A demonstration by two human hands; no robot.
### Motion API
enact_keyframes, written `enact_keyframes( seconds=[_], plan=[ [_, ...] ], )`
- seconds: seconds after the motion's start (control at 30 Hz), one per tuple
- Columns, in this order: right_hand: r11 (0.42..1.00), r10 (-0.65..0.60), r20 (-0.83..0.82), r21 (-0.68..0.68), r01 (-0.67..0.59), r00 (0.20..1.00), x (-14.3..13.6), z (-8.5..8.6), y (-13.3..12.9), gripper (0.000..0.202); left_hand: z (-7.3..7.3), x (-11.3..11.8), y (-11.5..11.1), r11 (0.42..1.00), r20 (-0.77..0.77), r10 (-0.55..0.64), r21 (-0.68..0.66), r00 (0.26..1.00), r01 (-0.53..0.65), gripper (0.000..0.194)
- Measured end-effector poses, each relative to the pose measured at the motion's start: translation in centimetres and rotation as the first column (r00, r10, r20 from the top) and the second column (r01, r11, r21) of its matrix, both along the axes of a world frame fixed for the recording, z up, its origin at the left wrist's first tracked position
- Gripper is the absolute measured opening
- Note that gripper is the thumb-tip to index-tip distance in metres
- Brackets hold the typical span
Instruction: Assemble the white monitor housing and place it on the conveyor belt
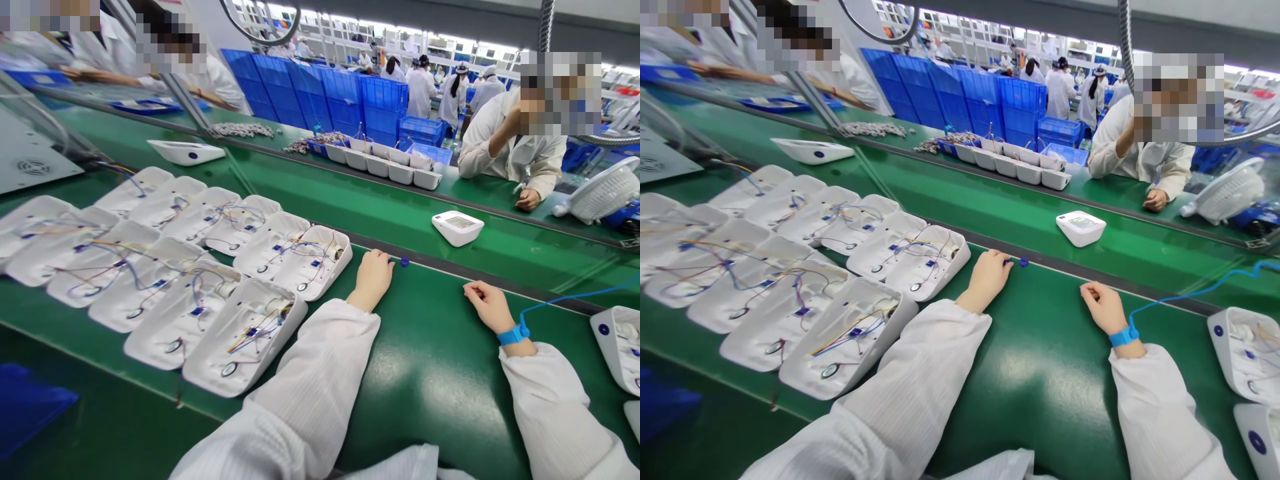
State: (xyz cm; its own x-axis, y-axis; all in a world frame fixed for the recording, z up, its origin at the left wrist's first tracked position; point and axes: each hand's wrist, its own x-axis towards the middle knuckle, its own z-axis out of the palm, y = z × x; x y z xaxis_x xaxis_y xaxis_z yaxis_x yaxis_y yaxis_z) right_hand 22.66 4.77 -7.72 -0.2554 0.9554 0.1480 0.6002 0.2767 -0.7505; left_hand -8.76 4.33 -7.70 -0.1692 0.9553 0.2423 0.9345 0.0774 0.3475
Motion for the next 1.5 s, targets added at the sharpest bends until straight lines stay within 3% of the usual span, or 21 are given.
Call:
enact_keyframes(
  seconds=[0.77,0.9,1.0,1.4,1.5],
  plan=[
    [0.998,0.013,-0.069,0.056,-0.009,0.998,-1.2,-0.2,-0.2,0.033,4.3,0.8,-3.2,0.975,-0.242,0.016,-0.212,0.97,-0.069,0.022],
    [0.999,0.021,-0.061,0.034,-0.019,0.998,-1.0,-0.3,-0.3,0.034,3.8,1.0,-4.7,0.965,-0.221,0.061,-0.236,0.973,-0.114,0.028],
    [0.999,0.026,-0.056,0.029,-0.025,0.998,-0.9,-0.4,-0.3,0.034,3.0,1.1,-5.2,0.964,-0.192,0.064,-0.242,0.979,-0.111,0.02],
    [0.999,0.019,-0.028,0.04,-0.018,0.999,-0.7,-0.3,-0.2,0.032,0.9,1.1,-3.6,0.996,0.005,-0.042,-0.082,0.999,0.042,0.023],
    [0.999,0.023,-0.028,0.044,-0.022,0.999,-0.7,-0.2,-0.2,0.031,0.7,1.2,-3.0,0.999,0.044,-0.026,-0.032,0.999,0.027,0.028]
  ],
)
